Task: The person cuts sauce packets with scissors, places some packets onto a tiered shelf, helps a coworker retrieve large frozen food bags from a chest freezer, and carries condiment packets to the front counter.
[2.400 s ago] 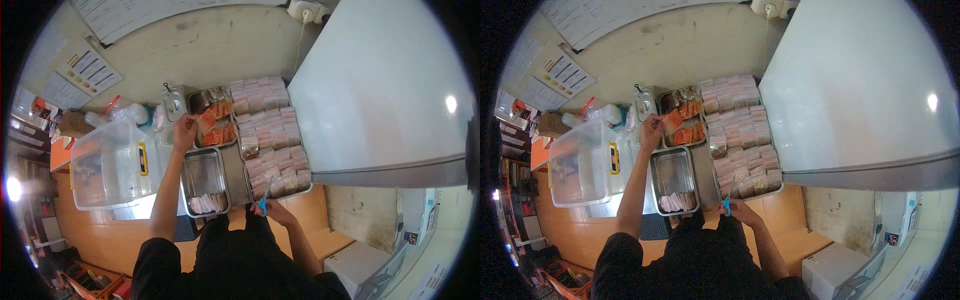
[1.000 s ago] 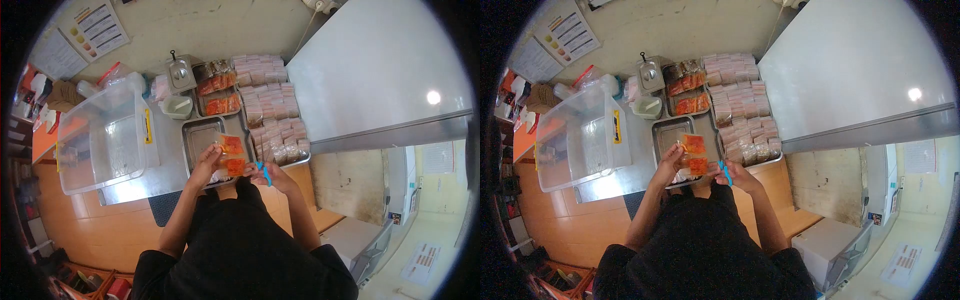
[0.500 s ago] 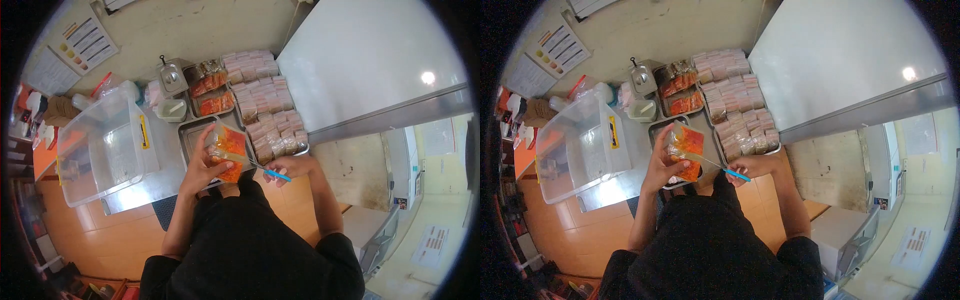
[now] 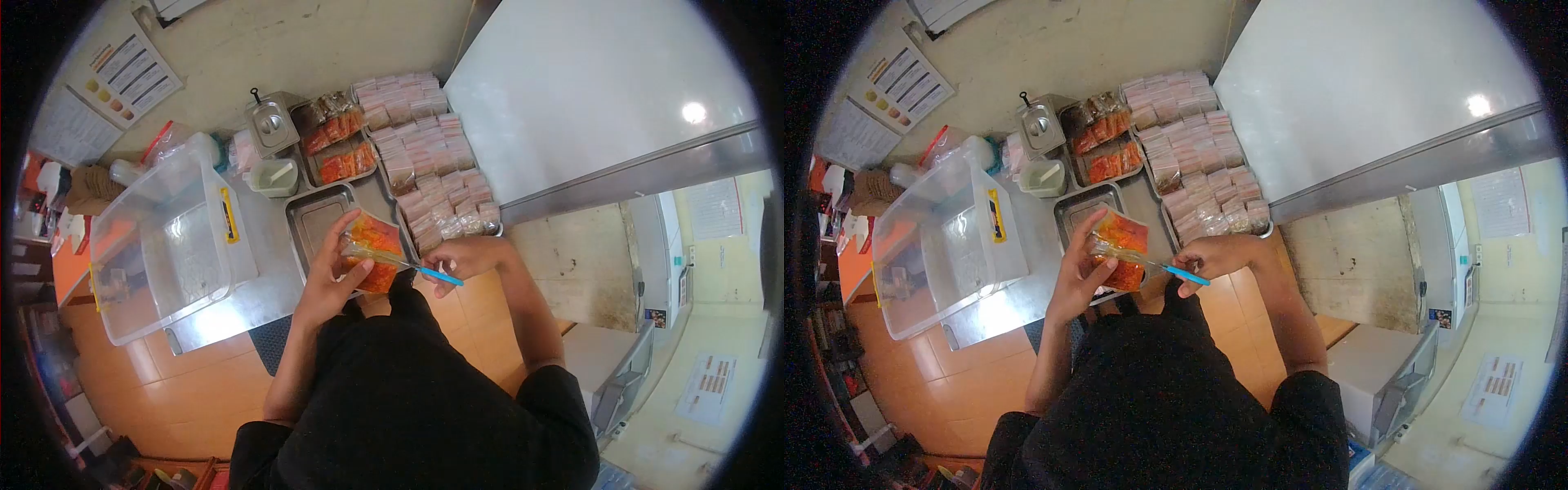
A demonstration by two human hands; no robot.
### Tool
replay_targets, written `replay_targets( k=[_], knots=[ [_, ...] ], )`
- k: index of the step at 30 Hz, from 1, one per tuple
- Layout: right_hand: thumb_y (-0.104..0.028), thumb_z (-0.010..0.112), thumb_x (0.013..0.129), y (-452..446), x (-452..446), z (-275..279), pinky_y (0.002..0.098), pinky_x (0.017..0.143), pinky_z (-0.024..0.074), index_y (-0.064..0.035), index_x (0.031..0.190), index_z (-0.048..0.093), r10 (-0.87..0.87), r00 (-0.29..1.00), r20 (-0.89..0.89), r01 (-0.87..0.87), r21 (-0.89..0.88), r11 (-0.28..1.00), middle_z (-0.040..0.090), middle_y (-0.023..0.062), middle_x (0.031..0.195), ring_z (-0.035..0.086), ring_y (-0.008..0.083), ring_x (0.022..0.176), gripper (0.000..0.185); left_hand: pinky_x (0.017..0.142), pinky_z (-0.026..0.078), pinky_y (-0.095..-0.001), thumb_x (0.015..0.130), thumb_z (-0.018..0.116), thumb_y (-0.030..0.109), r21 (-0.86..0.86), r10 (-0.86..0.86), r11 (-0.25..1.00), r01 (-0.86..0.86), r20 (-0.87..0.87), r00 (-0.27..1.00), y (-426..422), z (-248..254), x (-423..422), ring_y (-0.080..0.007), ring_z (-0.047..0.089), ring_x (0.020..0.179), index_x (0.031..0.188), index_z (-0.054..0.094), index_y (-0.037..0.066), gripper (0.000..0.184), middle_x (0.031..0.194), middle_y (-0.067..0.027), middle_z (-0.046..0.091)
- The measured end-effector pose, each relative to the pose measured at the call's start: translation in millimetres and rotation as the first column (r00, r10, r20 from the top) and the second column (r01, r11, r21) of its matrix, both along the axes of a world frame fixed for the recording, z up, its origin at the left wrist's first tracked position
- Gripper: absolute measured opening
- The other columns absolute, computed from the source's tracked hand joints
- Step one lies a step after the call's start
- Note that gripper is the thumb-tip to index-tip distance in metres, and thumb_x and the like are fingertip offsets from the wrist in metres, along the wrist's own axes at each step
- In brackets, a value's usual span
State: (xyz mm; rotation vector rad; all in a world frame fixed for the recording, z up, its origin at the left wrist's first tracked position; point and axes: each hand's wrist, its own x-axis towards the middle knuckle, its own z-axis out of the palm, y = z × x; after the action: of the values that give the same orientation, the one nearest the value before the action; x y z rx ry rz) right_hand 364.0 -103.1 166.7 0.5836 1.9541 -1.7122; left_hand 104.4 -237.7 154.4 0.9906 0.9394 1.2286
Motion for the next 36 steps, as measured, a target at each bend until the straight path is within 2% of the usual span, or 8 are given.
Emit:
replay_targets(
  k=[4, 7, 9, 13, 16, 22, 24, 36],
  knots=[
    [-0.034, 0.085, 0.079, -1, -4, 5, 0.0325, 0.071, 0.0489, -0.0032, 0.095, 0.064, -0.026, 1.0, -0.002, 0.026, 0.033, 0.999, 0.065, 0.0047, 0.083, 0.061, 0.0144, 0.08, 0.04, 0.102, 0.049, -0.0355, 0.096, 0.058, -0.002, -0.058, -0.014, 0.998, 0.021, 0.111, 0.994, -2, 0, 2, -0.0214, 0.053, 0.126, 0.156, 0.026, 0.011, 0.069, 0.147, -0.0144, 0.044],
    [-0.035, 0.086, 0.079, -1, -2, 5, 0.0324, 0.069, 0.0489, -0.002, 0.092, 0.065, -0.055, 0.998, 0.044, 0.054, 0.008, 0.998, 0.065, 0.0045, 0.08, 0.06, 0.0138, 0.076, 0.041, 0.103, 0.048, -0.036, 0.095, 0.056, -0.003, 0.03, -0.023, 0.999, 0.023, 0.004, 1.0, -2, -7, 0, -0.0228, 0.046, 0.135, 0.156, 0.025, 0.011, 0.07, 0.151, -0.0144, 0.039],
    [-0.034, 0.086, 0.078, 0, -1, 0, 0.0321, 0.069, 0.0486, -0.0016, 0.092, 0.065, -0.063, 0.997, 0.047, 0.065, -0.024, 0.998, 0.065, 0.0041, 0.079, 0.06, 0.0134, 0.076, 0.041, 0.112, 0.04, -0.0407, 0.093, 0.057, -0.005, 0.02, -0.023, 1.0, 0.023, -0.003, 1.0, -2, -5, 0, -0.0258, 0.044, 0.136, 0.157, 0.023, 0.01, 0.074, 0.15, -0.0162, 0.039],
    [-0.032, 0.088, 0.076, 0, -6, 7, 0.032, 0.066, 0.0476, -0.0011, 0.091, 0.067, -0.004, 1.0, 0.013, 0.003, 0.077, 0.997, 0.066, 0.0034, 0.079, 0.059, 0.0125, 0.073, 0.04, 0.112, 0.04, -0.0405, 0.091, 0.057, -0.007, 0.02, -0.032, 0.999, 0.035, -0.112, 0.993, -4, 4, -2, -0.0267, 0.044, 0.137, 0.157, 0.022, 0.011, 0.077, 0.152, -0.0169, 0.036],
    [-0.03, 0.089, 0.075, 1, -5, 1, 0.0319, 0.065, 0.0475, -0.0017, 0.091, 0.066, -0.029, 1.0, -0.006, 0.029, 0.018, 0.999, 0.066, 0.0035, 0.077, 0.059, 0.0119, 0.07, 0.04, 0.111, 0.04, -0.0404, 0.09, 0.058, -0.007, 0.005, -0.123, 0.992, 0.125, -0.113, 0.986, -3, 9, -2, -0.0272, 0.044, 0.137, 0.157, 0.022, 0.011, 0.078, 0.152, -0.0174, 0.036],
    [-0.026, 0.09, 0.074, -2, -7, 14, 0.0301, 0.066, 0.0483, -0.0016, 0.088, 0.067, -0.056, 0.998, 0.02, 0.056, 0.024, 0.998, 0.067, 0.0032, 0.078, 0.059, 0.011, 0.071, 0.036, 0.109, 0.043, -0.0374, 0.088, 0.058, -0.011, -0.081, -0.119, 0.99, 0.119, -0.002, 0.993, -4, 13, -5, -0.0249, 0.044, 0.136, 0.157, 0.023, 0.01, 0.08, 0.151, -0.017, 0.039],
    [-0.025, 0.089, 0.074, -3, -9, 10, 0.0304, 0.067, 0.0485, -0.0017, 0.089, 0.067, -0.033, 0.999, -0.004, 0.033, 0.041, 0.999, 0.067, 0.0031, 0.079, 0.06, 0.0113, 0.072, 0.035, 0.098, 0.052, -0.0334, 0.09, 0.059, -0.008, 0.006, -0.174, 0.985, 0.174, -0.05, 0.984, -3, 5, -6, -0.0217, 0.049, 0.132, 0.155, 0.025, 0.009, 0.075, 0.145, -0.0149, 0.046],
    [-0.026, 0.087, 0.077, -17, -9, -1, 0.0312, 0.077, 0.051, -0.0023, 0.093, 0.066, -0.078, 0.982, -0.17, 0.073, -0.034, 0.997, 0.067, 0.0036, 0.085, 0.063, 0.0133, 0.081, 0.036, 0.105, 0.047, -0.0344, 0.088, 0.069, -0.004, 0.017, -0.14, 0.99, 0.139, 0.026, 0.99, -7, 19, 4, -0.0215, 0.052, 0.128, 0.15, 0.034, 0.006, 0.073, 0.137, -0.0124, 0.053]
  ],
)
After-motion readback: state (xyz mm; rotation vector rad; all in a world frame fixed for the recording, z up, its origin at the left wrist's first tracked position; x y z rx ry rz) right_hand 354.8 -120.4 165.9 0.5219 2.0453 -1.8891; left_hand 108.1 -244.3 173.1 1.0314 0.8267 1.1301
